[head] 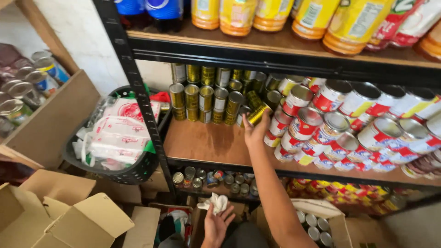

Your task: Wipe down and shelf canned goods in a storage area

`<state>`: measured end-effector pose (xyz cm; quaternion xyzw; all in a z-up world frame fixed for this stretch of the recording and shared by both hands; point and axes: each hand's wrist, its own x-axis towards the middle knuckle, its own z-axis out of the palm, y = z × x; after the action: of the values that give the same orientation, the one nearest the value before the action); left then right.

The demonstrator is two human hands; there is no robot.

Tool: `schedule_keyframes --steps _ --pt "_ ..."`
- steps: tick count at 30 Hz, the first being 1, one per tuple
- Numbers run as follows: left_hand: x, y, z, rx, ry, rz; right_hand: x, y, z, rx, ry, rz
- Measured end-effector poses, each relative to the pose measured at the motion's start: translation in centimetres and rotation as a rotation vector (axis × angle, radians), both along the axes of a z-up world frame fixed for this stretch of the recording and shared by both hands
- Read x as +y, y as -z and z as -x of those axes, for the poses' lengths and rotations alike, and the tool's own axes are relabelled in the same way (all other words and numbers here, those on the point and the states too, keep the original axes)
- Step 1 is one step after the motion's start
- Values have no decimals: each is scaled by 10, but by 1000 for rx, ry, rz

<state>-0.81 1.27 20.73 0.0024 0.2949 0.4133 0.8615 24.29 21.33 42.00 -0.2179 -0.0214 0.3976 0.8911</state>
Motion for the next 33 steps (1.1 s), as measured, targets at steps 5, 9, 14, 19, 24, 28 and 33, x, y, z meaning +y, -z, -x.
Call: schedule_keyframes --steps 5,9,14,19,24,28,33 --pt "-2 25 -1 42 19 15 -5 35 -11 -24 -66 -11" --pt "-6 -2 2 75 -10 46 -42 32 13 -235 -151 230" --pt "0 6 5 29 -68 18 -124 72 56 -507 -289 387" --pt "-10 11 -1 27 -52 -113 -213 152 120 -1021 -329 589" --pt "-19 17 10 515 -39 -49 -264 123 139 -1814 -769 480" --pt "-22 5 15 365 62 -13 -213 45 121 -1938 -557 624" --pt "-20 -5 10 368 97 1 -124 -66 82 -1899 127 818"
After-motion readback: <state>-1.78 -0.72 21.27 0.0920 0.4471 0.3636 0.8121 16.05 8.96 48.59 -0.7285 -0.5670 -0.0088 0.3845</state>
